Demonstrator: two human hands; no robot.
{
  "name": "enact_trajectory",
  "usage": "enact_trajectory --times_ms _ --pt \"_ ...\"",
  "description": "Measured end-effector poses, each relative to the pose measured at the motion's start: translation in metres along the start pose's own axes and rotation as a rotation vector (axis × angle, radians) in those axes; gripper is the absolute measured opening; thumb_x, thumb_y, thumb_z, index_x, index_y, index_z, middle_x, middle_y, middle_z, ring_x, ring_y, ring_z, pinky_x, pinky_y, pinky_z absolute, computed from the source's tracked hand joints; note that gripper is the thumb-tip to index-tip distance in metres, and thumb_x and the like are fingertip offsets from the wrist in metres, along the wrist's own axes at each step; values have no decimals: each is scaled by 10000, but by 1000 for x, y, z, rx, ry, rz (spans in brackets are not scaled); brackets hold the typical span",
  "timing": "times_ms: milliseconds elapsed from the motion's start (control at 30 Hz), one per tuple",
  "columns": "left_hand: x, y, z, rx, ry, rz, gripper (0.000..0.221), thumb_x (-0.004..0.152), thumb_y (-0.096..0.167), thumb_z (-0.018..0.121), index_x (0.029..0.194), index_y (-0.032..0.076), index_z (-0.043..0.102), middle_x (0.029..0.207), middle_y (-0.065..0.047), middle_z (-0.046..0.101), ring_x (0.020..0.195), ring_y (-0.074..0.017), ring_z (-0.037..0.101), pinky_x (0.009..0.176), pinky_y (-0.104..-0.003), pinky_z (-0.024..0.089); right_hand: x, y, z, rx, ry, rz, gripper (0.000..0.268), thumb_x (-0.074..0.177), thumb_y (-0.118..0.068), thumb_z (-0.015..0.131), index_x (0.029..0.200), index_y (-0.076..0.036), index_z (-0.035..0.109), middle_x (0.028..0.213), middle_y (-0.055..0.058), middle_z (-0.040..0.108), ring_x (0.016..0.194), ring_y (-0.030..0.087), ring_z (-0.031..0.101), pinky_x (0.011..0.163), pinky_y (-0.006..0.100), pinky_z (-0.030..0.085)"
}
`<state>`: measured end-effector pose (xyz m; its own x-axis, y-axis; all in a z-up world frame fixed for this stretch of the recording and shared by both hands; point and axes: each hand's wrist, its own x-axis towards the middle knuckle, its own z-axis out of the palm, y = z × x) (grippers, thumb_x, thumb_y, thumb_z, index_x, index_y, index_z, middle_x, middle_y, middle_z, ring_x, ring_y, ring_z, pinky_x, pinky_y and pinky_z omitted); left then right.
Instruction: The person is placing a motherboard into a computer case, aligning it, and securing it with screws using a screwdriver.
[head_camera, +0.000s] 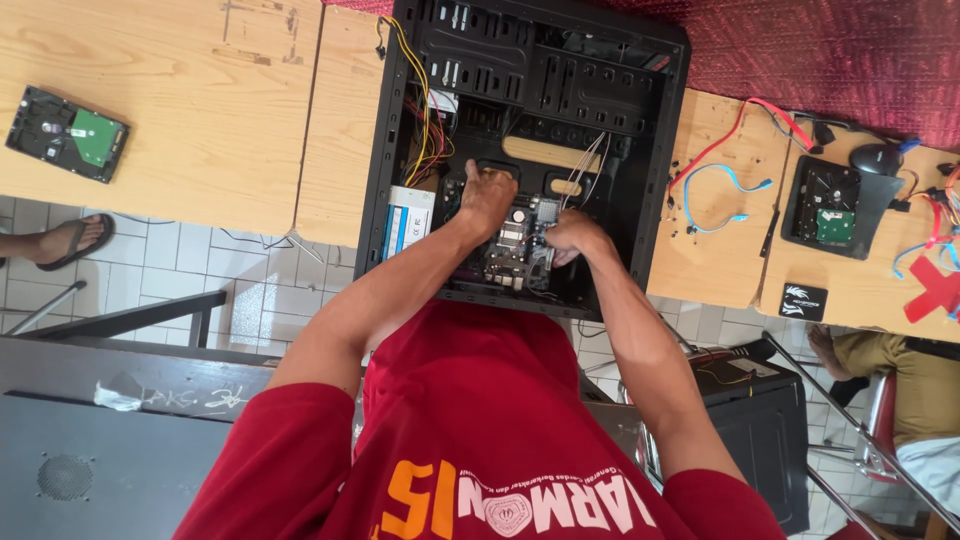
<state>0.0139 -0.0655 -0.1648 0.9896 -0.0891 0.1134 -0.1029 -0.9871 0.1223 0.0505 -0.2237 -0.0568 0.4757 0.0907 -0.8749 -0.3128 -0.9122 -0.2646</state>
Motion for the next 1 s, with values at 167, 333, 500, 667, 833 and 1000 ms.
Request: enact_trajectory --times_ms 167,333,500,667,833,1000 --pt "1 -2 -3 8 74 -32 173 739 -82 694 909 -86 729 738 -212 701 719 -380 714 1049 -726 371 -22 -16 0 -6 -42 5 480 901 -143 519 1134 266 613 949 437 677 801 430 742 694 472 646" --pt "-5 -3 38 -21 74 -52 160 699 -135 726 852 -90 738 687 -236 672 691 -385 706 1041 -748 364 3 5 3 -28 -46 -10 478 894 -157 542 1130 250 628 927 430 681 781 433 742 679 465 650" --pt "1 -5 58 -120 -200 -70 221 706 -173 708 854 -17 760 760 -180 715 768 -371 714 1058 -799 278 4 11 3 -97 -89 -18 545 884 -231 550 1151 236 633 982 400 700 833 408 746 702 461 639" --pt "-1 -4 33 -95 -133 -54 193 713 -174 713 809 -14 761 690 -162 694 703 -355 710 1036 -798 300 -23 -9 3 -136 -107 2 542 891 -220 544 1184 230 619 1052 392 695 879 402 744 729 460 633" --pt "-3 -4 43 -103 -79 -60 178 698 -169 708 784 -19 750 662 -166 679 665 -362 702 1004 -812 319 -23 -10 5 -96 -99 1 559 879 -227 564 1187 237 604 1046 408 683 849 410 748 708 464 643" --pt "5 -4 23 -116 -231 -60 193 744 -137 695 858 2 766 755 -177 716 757 -382 721 1021 -800 303 -21 -12 5 -71 -102 44 561 870 -199 552 1189 262 585 1039 438 663 844 433 741 719 468 643"
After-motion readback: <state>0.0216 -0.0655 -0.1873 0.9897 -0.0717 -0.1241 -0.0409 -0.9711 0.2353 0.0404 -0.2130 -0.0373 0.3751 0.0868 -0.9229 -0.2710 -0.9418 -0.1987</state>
